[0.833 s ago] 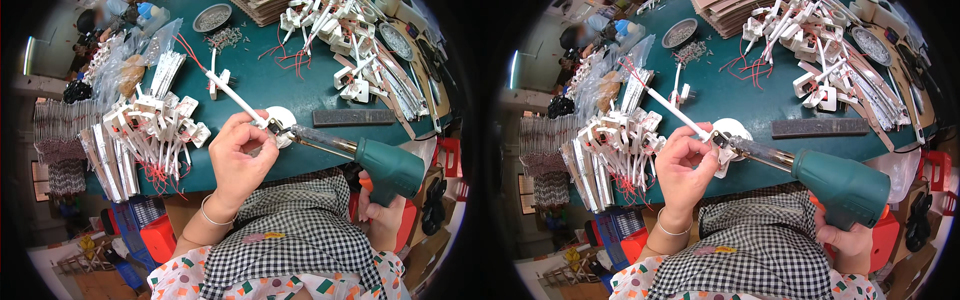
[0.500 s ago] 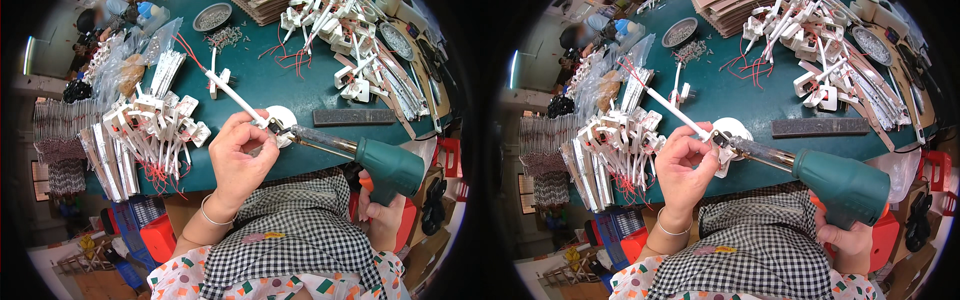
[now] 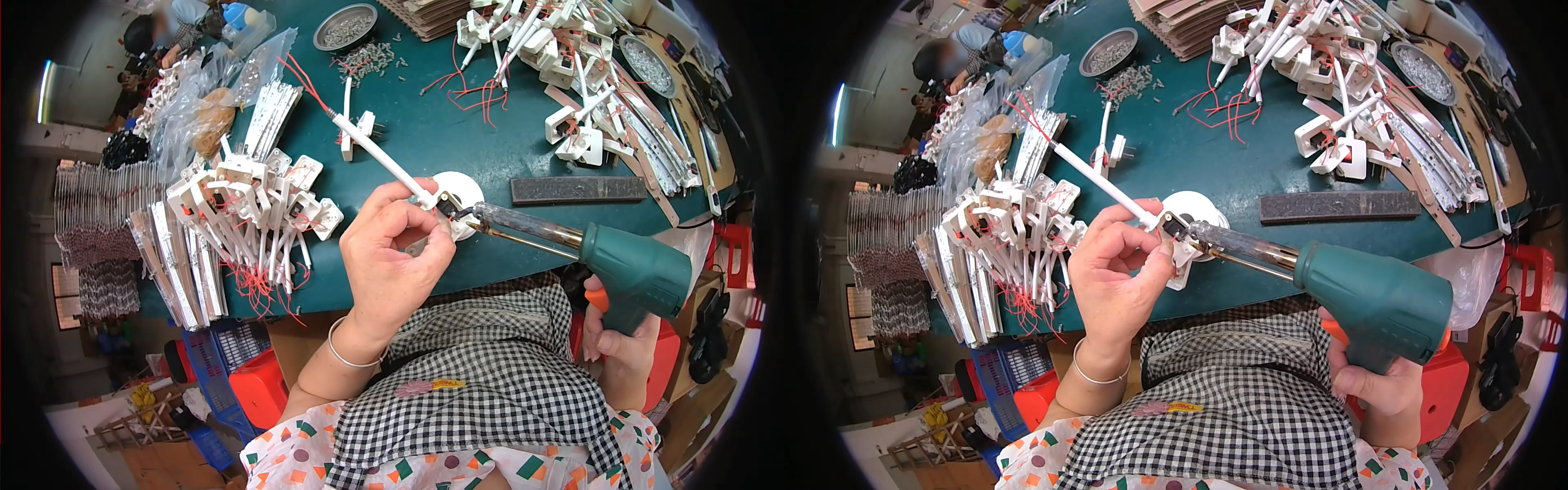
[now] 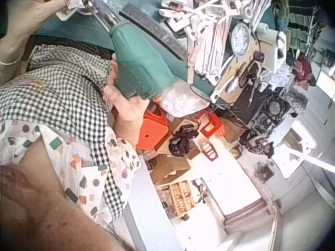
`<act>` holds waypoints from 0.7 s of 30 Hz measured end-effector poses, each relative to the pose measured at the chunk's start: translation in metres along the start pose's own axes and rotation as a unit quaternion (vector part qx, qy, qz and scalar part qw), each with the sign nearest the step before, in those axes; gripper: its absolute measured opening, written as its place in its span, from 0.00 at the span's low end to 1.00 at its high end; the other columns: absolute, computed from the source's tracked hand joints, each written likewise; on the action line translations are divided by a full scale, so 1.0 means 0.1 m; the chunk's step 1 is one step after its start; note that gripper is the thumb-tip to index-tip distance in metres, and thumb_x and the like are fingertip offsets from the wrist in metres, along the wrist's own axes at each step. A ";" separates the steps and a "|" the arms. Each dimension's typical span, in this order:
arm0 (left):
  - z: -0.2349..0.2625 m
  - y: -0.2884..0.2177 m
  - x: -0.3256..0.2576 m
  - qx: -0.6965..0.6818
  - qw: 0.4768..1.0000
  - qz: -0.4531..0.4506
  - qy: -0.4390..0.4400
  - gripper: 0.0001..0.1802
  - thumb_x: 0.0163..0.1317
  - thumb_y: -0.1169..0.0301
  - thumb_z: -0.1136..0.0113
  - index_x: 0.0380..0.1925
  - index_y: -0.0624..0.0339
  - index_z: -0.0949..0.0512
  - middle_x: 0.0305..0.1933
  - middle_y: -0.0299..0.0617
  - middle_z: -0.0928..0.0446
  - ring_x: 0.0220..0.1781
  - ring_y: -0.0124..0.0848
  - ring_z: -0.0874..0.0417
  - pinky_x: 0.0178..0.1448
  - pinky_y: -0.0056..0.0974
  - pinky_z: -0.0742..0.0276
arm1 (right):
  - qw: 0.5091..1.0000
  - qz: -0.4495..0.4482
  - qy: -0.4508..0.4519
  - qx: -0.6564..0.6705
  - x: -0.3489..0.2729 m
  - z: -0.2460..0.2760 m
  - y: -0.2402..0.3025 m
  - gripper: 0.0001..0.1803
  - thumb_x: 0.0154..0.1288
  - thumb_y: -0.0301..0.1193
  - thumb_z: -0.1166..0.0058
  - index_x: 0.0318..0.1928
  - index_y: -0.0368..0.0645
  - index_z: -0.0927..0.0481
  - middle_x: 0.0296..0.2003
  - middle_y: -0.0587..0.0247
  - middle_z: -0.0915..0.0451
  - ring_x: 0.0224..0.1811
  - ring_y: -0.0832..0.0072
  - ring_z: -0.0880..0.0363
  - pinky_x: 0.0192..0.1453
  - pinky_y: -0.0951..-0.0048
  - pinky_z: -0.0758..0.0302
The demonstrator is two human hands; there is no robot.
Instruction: The person wires and solders electrical components for a lighting fixture by connecting a wiring harness to a plastic housing with a soldering iron and soldering wire.
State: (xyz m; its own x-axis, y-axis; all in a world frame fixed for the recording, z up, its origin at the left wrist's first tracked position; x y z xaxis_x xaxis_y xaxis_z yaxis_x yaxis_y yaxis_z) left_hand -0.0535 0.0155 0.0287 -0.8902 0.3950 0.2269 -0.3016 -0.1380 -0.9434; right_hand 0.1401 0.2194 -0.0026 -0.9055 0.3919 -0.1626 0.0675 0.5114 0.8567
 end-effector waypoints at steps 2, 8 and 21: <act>0.00 0.00 0.00 0.000 1.000 0.002 0.000 0.04 0.53 0.88 0.40 0.24 0.72 0.23 0.54 0.50 0.25 0.36 0.24 0.17 0.38 0.27 0.16 | 1.000 -0.004 -0.007 0.002 0.00 -0.01 -0.01 0.41 0.43 0.23 0.26 0.59 0.26 0.32 0.51 0.37 0.23 0.20 0.72 0.25 0.18 0.77 0.25; 0.01 0.01 0.00 0.001 1.000 0.008 -0.002 0.03 0.53 0.88 0.40 0.24 0.72 0.23 0.54 0.50 0.25 0.36 0.25 0.16 0.38 0.28 0.16 | 1.000 -0.002 -0.017 0.000 0.01 0.01 0.01 0.41 0.43 0.23 0.26 0.59 0.25 0.33 0.51 0.36 0.24 0.20 0.72 0.25 0.17 0.76 0.23; 0.00 -0.01 0.00 0.010 1.000 -0.009 0.001 0.04 0.53 0.87 0.39 0.24 0.72 0.24 0.54 0.51 0.24 0.36 0.25 0.16 0.38 0.28 0.16 | 0.999 0.029 -0.029 0.010 0.07 0.13 0.04 0.46 0.43 0.27 0.24 0.60 0.24 0.37 0.52 0.33 0.26 0.16 0.73 0.26 0.15 0.77 0.25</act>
State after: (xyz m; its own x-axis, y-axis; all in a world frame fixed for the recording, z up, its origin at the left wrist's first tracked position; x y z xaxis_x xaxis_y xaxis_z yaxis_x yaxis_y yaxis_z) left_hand -0.0536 0.0161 0.0294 -0.8841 0.3991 0.2431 -0.3243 -0.1493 -0.9341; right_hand 0.1397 0.2344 -0.0068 -0.8743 0.4646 -0.1404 0.1290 0.5014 0.8555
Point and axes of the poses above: each hand's wrist, its own x-axis towards the middle knuckle, its own z-axis out of the back of the hand, y = z × x, the point moved 7 cm from there along x, towards the middle knuckle
